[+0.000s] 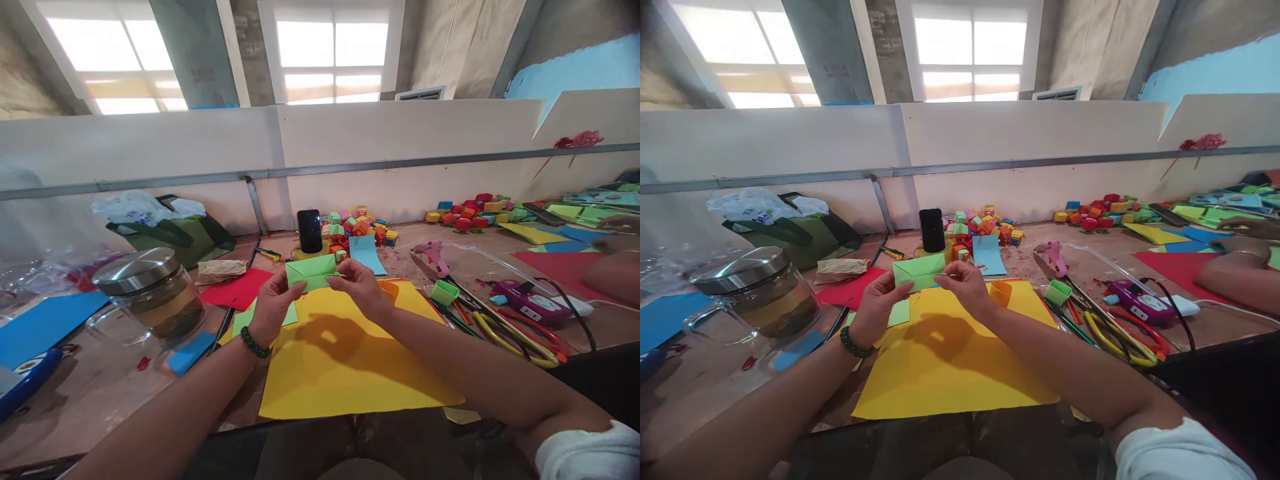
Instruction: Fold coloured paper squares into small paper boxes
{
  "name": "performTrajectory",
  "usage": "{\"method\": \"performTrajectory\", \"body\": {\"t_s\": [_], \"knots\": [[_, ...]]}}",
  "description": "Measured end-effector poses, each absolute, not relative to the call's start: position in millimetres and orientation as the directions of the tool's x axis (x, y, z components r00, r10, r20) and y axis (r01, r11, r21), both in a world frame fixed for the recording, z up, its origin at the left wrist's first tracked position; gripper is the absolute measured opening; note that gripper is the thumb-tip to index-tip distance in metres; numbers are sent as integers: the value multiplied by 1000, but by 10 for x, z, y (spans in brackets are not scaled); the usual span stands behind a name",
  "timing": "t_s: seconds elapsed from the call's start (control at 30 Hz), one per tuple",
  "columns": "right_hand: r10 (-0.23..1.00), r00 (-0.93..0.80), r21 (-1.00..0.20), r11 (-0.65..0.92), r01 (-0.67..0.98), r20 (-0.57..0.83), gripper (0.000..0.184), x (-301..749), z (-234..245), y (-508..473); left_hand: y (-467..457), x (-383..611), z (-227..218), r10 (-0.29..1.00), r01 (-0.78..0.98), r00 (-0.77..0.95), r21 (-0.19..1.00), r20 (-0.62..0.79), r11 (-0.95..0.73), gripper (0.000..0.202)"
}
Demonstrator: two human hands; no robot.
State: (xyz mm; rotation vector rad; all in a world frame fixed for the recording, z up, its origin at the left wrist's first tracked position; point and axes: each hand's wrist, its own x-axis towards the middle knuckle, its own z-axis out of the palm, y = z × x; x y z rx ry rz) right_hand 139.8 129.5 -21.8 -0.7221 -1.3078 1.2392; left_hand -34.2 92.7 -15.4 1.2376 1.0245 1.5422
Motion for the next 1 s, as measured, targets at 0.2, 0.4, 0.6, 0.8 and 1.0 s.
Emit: {"method": "performTrajectory", "body": {"t_s": [0.2, 0.4, 0.6, 0.8, 1.0], "knots": [[958, -187, -941, 153, -302, 215, 44, 1394, -255, 1348, 924, -350, -147, 961, -142, -128, 954, 246, -263, 41], [967, -136, -912, 148, -382, 214, 50, 1412, -214, 1325, 918, -346, -128, 965, -154, -132, 957, 228, -247, 41], [935, -324, -961, 56, -269, 145, 45, 1468, -191, 1351, 922, -361, -137, 972, -132, -94, 965, 216, -227, 44], [915, -303, -955, 207, -213, 266, 39, 1492, -201, 1369, 927, -391, -145, 985, -78, -45, 982, 169, -172, 47], [907, -309, -955, 243, -169, 285, 46, 1491, -174, 1345, 935, -417, -152, 994, -28, -1, 994, 110, -110, 50]]}}
